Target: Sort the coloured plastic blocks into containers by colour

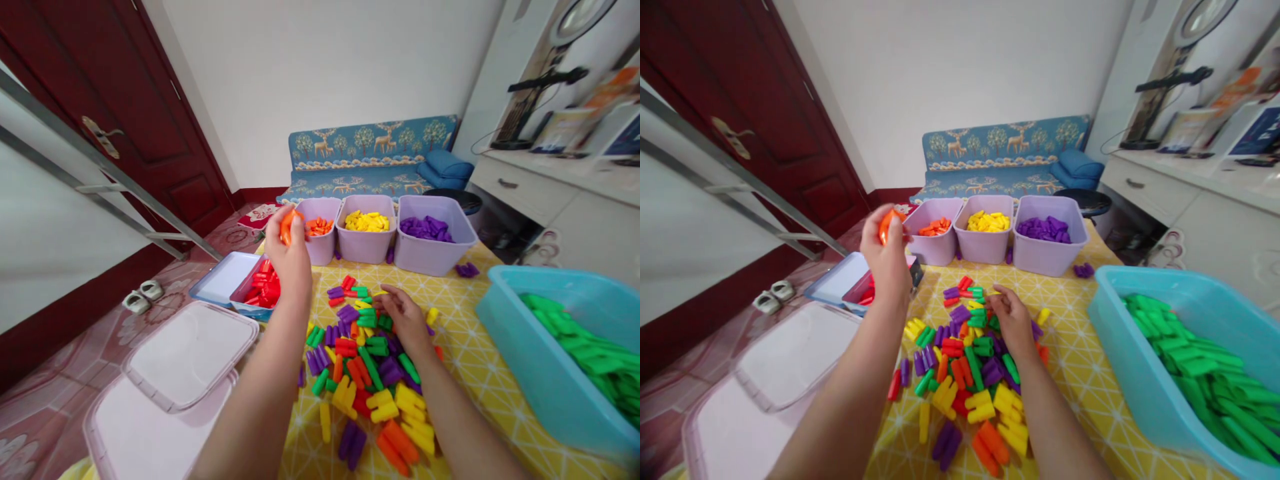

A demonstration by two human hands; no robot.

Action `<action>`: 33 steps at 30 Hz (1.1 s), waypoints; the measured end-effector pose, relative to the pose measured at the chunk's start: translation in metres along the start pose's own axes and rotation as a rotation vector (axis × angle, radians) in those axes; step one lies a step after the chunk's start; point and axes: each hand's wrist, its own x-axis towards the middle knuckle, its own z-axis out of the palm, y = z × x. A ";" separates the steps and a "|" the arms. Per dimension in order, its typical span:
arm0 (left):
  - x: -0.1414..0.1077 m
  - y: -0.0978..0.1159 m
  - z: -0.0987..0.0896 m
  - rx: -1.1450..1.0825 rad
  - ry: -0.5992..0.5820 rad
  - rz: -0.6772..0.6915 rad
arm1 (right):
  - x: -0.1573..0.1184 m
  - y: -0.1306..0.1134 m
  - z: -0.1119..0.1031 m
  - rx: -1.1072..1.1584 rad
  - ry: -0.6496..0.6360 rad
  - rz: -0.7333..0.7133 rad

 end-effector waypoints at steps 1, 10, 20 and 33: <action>0.025 -0.008 0.011 0.037 -0.009 0.015 | 0.000 0.000 0.000 -0.001 0.002 0.004; 0.030 -0.079 0.035 0.620 -0.573 0.193 | 0.000 0.001 0.000 -0.048 -0.005 -0.022; -0.089 -0.086 -0.003 0.783 -1.115 0.068 | 0.000 0.000 0.001 -0.052 -0.004 -0.028; -0.100 -0.069 -0.016 0.931 -0.958 -0.128 | 0.000 0.001 0.001 -0.049 -0.002 -0.019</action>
